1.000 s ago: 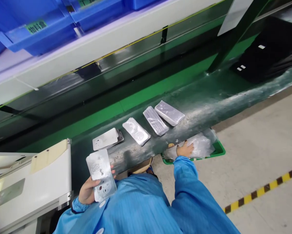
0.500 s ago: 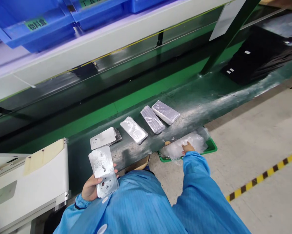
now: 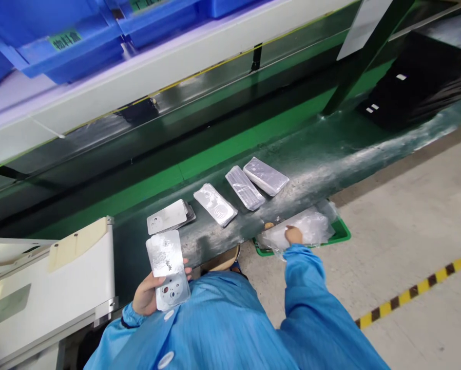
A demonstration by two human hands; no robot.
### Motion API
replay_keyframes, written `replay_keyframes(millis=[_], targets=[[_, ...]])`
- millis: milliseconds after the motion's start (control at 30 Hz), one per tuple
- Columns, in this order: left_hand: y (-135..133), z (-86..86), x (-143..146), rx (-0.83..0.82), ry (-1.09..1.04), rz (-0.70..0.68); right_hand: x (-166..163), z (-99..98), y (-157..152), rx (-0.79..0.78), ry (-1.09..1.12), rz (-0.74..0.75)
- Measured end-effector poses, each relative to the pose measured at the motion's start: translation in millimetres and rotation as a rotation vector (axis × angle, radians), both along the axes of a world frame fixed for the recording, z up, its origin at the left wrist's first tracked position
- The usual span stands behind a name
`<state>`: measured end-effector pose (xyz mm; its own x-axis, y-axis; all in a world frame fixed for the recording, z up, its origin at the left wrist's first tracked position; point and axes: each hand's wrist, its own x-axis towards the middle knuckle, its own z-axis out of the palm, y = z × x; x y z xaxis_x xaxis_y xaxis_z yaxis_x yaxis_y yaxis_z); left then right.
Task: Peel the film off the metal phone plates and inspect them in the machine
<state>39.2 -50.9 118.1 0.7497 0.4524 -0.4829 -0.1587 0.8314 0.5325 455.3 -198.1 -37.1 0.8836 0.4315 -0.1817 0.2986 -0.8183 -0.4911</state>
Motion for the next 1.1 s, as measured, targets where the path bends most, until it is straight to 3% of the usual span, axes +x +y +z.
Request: replay_keyframes(millis=[133,200,233,267,300,400,500,600,633,733,833,900,967,1033,1100], targets=[[3,4.9,4,0.024,0.024,-0.036,5,52.2,-3,0.165,-0.138,-0.28],[8,8.0,7,0.056,0.01,-0.06,-20,83.4,20,0.359,-0.174,-0.249],[12,9.8,9,0.074,-0.009,-0.077,-40,100.2,37,0.623,-0.125,-0.153],[16,11.8,11,0.092,-0.027,-0.08,-64,117.6,57,0.788,0.012,0.067],[20,14.2,11,0.099,-0.048,-0.099,-91,135.2,77,0.852,0.173,0.31],[27,25.7,6,0.144,-0.086,-0.124,-169,183.0,137,0.833,0.625,0.893],[28,41.0,-15,0.215,-0.071,-0.099,-225,210.0,182,0.571,0.871,1.214],[27,45.0,-55,0.182,-0.084,0.025,-258,210.6,211,0.397,0.939,1.229],[26,41.5,-70,0.164,-0.079,0.128,-268,206.3,219,0.407,0.959,1.177],[19,19.2,-111,0.212,0.01,0.607,-309,188.2,233,0.532,1.052,0.953],[10,-2.9,-131,0.375,0.043,0.761,-366,172.7,229,0.575,1.131,0.851],[5,-7.5,-134,0.486,-0.004,0.921,-403,166.3,219,0.533,1.181,0.894],[3,-4.0,-137,0.523,-0.04,1.165,-431,162.7,212,0.464,1.244,0.944],[2,3.0,-144,0.483,-0.032,1.344,-447,160.6,210,0.414,1.263,0.988],[1,8.3,-154,0.413,0.0,1.411,-455,159.1,213,0.382,1.191,1.069]])
